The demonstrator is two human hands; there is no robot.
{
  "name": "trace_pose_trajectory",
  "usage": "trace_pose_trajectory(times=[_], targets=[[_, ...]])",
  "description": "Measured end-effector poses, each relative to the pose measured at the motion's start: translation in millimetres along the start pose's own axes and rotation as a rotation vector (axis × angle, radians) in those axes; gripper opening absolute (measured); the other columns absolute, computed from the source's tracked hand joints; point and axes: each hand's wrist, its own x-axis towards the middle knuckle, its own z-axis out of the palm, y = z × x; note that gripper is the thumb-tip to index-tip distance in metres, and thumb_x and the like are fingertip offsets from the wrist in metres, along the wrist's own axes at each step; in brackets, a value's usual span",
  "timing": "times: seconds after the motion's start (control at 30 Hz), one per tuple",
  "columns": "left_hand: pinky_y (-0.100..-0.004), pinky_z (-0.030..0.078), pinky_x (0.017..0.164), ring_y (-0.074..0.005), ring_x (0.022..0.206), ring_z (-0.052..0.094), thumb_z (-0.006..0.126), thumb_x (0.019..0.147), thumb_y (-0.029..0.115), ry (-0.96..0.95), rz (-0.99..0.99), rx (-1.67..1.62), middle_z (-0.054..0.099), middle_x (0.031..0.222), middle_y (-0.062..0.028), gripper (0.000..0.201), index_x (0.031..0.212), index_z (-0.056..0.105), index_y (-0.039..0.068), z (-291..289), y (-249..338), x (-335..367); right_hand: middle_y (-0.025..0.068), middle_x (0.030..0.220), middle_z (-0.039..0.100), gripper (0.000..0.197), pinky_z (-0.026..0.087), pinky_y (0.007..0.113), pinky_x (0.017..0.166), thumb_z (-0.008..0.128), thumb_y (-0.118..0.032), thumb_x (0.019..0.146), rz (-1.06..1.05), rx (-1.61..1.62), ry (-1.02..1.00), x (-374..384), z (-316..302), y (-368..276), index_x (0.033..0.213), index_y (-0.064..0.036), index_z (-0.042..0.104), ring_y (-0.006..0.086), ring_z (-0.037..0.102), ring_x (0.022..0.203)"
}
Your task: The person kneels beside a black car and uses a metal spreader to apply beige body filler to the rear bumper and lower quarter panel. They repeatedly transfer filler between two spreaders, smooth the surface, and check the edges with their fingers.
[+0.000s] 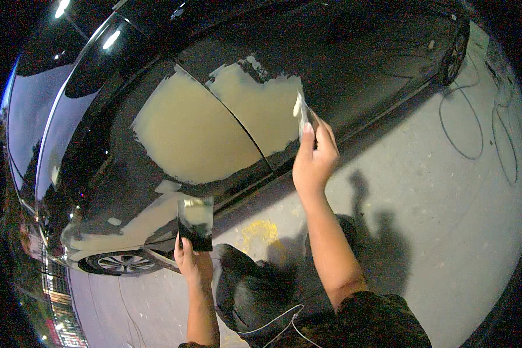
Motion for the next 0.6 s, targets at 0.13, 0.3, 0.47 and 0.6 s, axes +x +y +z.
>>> trace_pose_trajectory(times=[0.13,0.3,0.47,0.6], targets=[[-0.0424,0.052,0.098,-0.0252,0.113,0.062,0.063,0.103,0.027,0.147,-0.159,0.065,0.061,0.128,-0.0128,0.046,0.138,0.05,0.001,-49,-8,-14,0.0159,0.122,0.069,0.03,0.054,0.04,0.091,0.055,-0.01,0.102,-0.104,-0.14,0.165,19,34,2,0.128,-0.0029,0.068,0.0313,0.068,0.108],[-0.0423,0.05,0.1,-0.0249,0.115,0.061,0.06,0.104,0.029,0.172,-0.207,-0.022,0.061,0.128,-0.0104,0.042,0.137,0.05,0.005,-73,-19,-28,0.0149,0.129,0.065,0.038,0.052,0.042,0.095,0.061,-0.003,0.094,-0.107,-0.196,0.186,-10,81,-5,0.131,-0.0038,0.067,0.0355,0.064,0.113],[-0.0421,0.05,0.1,-0.0241,0.117,0.061,0.06,0.104,0.027,0.143,-0.186,-0.081,0.062,0.128,-0.0074,0.036,0.134,0.053,0.007,-76,-21,-26,0.0146,0.124,0.067,0.04,0.053,0.043,0.094,0.061,0.0,0.089,-0.295,-0.182,0.094,-66,98,-19,0.128,-0.0021,0.069,0.0341,0.066,0.111],[-0.0424,0.05,0.1,-0.0244,0.118,0.061,0.06,0.104,0.026,0.148,-0.192,-0.095,0.062,0.129,-0.0087,0.037,0.134,0.053,0.006,-79,-21,-23,0.0175,0.122,0.068,0.036,0.054,0.041,0.092,0.057,0.002,0.095,-0.248,-0.137,0.185,-55,70,-18,0.129,0.0,0.068,0.0351,0.067,0.108]])
